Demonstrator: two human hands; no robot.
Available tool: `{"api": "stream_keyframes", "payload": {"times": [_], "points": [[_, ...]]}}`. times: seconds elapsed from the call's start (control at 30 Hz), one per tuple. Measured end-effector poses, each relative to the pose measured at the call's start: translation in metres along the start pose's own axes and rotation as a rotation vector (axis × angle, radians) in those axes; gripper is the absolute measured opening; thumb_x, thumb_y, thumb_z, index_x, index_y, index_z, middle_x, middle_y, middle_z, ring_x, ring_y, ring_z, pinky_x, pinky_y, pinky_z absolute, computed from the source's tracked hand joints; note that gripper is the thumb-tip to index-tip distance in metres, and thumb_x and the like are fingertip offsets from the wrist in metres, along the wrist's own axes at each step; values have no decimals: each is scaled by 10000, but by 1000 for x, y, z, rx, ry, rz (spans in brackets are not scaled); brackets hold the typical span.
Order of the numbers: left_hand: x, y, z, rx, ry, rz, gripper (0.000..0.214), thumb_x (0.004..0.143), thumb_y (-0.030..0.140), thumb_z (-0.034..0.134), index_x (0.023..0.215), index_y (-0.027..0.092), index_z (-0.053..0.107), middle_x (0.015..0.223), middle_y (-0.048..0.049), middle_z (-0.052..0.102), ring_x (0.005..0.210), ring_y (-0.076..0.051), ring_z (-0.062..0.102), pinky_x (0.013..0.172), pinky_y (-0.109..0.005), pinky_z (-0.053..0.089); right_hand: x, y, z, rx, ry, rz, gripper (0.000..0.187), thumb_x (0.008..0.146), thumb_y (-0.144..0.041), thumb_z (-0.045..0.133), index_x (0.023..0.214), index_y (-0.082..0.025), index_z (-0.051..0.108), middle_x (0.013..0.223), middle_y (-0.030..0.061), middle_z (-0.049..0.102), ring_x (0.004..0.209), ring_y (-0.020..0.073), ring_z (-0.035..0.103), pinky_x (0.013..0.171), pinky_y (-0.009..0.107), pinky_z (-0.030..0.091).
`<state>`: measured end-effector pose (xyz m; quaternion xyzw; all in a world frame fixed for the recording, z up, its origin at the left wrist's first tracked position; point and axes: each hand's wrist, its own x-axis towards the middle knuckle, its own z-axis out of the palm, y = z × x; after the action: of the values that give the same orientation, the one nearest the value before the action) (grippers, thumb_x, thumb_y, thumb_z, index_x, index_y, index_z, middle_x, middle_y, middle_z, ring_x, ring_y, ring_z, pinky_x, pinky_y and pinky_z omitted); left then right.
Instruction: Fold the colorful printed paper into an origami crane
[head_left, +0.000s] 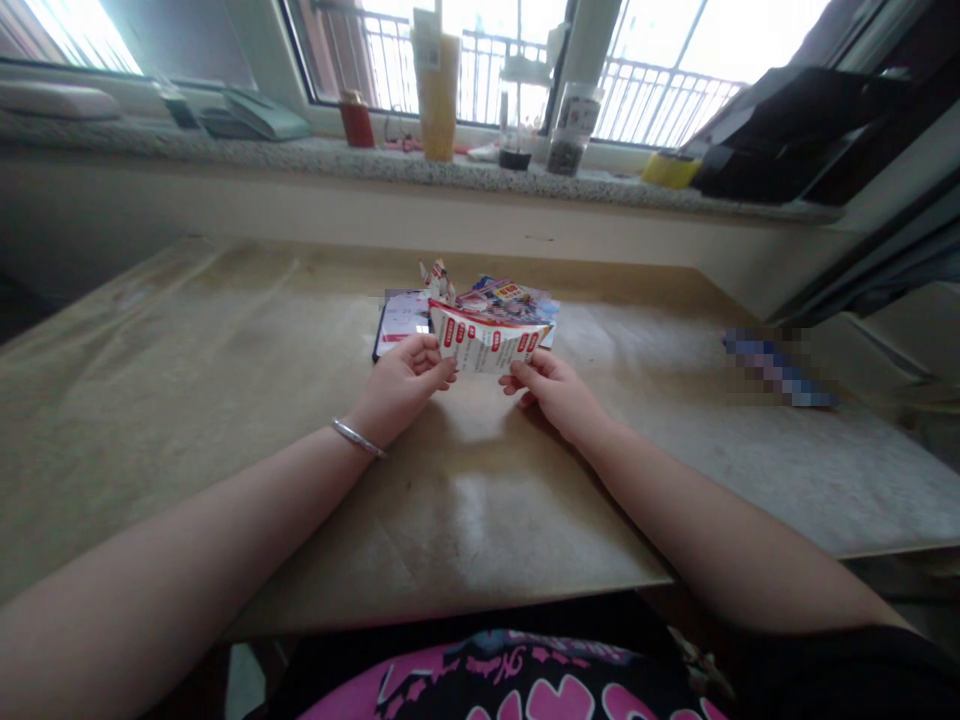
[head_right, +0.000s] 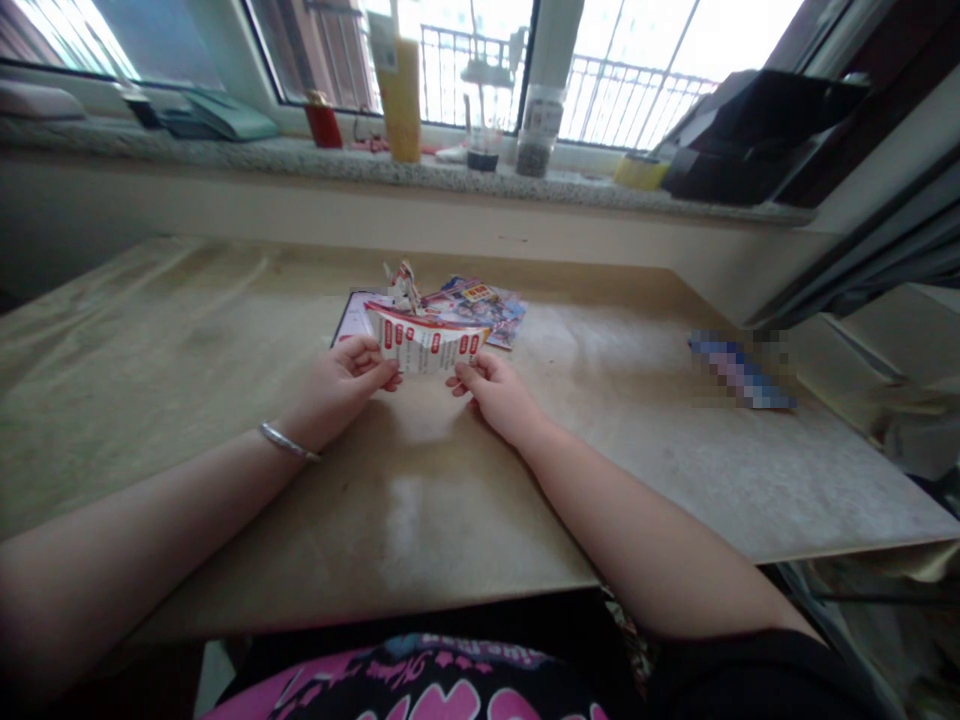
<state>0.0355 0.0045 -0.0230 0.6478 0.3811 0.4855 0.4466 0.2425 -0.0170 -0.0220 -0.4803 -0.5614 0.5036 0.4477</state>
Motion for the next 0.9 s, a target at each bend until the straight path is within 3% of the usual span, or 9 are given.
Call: {"api": "stream_keyframes", "payload": {"times": [0.2, 0.5, 0.77, 0.9], "points": [[-1, 3, 0, 138, -40, 20, 181, 790, 314, 611, 850, 151, 559, 716, -16, 644, 641, -123, 623, 597, -241, 515, 3, 2, -3, -26, 67, -53, 335, 711, -520, 594, 738, -213, 463, 737, -18, 584, 691, 120, 583, 523, 206, 435], [-3, 3, -2, 398, -45, 117, 261, 853, 393, 540, 877, 146, 618, 771, -53, 661, 675, -160, 634, 583, -256, 504, 3, 9, -8, -298, 71, -222, 192, 810, -389, 524, 817, -200, 556, 746, -5, 586, 684, 131, 554, 582, 251, 466], [-3, 0, -3, 427, -73, 130, 289, 858, 406, 533, 897, 139, 634, 846, -75, 670, 734, -172, 624, 628, -278, 517, 3, 10, -11, -442, 116, -315, 170, 824, -355, 529, 783, -195, 570, 737, 3, 589, 698, 136, 548, 593, 253, 468], [-2, -1, -2, 278, -54, 129, 282, 847, 405, 553, 953, 147, 595, 873, -64, 663, 741, -158, 621, 644, -274, 517, 2, 7, -10, -439, 101, -352, 187, 837, -338, 511, 903, -192, 608, 803, 22, 625, 724, 145, 568, 604, 264, 473]]}}
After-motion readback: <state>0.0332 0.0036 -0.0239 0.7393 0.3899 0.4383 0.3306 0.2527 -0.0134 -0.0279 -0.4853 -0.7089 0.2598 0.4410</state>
